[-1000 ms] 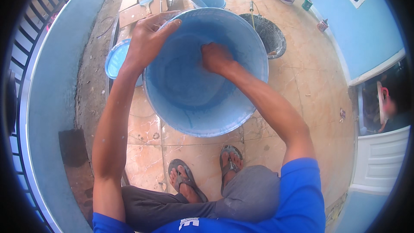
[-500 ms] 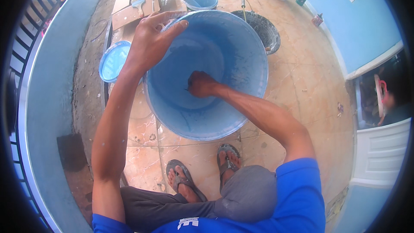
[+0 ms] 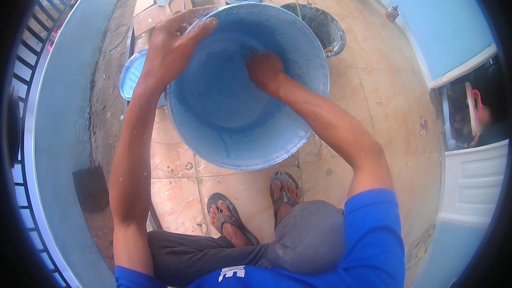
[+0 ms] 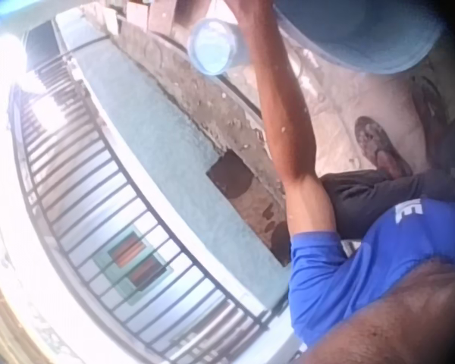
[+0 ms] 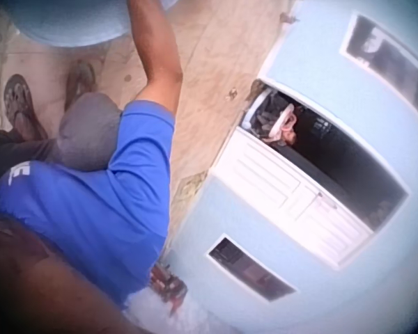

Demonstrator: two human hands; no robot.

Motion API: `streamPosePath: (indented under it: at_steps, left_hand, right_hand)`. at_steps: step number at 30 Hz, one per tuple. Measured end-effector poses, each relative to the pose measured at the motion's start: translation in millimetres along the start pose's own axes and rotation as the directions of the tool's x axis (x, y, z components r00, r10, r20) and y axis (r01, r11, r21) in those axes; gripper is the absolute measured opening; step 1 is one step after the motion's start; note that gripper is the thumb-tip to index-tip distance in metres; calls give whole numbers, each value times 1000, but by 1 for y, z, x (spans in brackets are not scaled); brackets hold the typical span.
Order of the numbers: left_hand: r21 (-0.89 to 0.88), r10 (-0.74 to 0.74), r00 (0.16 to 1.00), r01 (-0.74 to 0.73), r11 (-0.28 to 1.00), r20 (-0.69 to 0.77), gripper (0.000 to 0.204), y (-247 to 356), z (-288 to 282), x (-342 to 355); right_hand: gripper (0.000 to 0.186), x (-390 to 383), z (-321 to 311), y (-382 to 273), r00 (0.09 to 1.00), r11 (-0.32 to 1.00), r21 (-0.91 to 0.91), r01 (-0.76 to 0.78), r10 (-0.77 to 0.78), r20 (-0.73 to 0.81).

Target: The person mixes light blue paint in a large bucket using a long-handled stirrer. They hold the bucket with one hand and stir with the other, occasionally scraping the sides to incorporate the paint. The person briefly reaches for a hose in a nearby bucket before resuming stirring.

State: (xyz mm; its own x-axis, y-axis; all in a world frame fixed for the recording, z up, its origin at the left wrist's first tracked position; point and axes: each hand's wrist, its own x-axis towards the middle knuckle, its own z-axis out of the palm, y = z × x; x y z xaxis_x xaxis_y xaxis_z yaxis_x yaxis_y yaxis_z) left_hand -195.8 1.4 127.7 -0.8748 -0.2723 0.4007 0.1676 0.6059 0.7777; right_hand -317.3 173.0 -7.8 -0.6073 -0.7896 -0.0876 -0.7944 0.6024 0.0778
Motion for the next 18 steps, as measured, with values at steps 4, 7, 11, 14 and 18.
streamPosePath:
  at_steps: [4,7,11,14,18]
  left_hand:
    - [1,12,1000,-12,1000,24,49,2,5,0]
    - [-1,3,999,-3,1000,45,49,9,9,-1]
    - [55,53,999,-53,997,4,50,3,10,0]
    - [36,43,999,-43,998,0,51,-2,7,0]
    - [-20,15,1000,-15,1000,7,51,-3,3,2]
  right_hand:
    - [28,-15,18,-16,950,988,146,-42,-6,314]
    - [28,-19,24,-27,900,869,444,-219,4,435]
    - [32,-22,25,-35,963,728,666,-166,-25,267]
    - [31,-20,20,-34,989,592,795,-132,23,148]
    - [29,3,19,-3,965,667,728,159,49,-256]
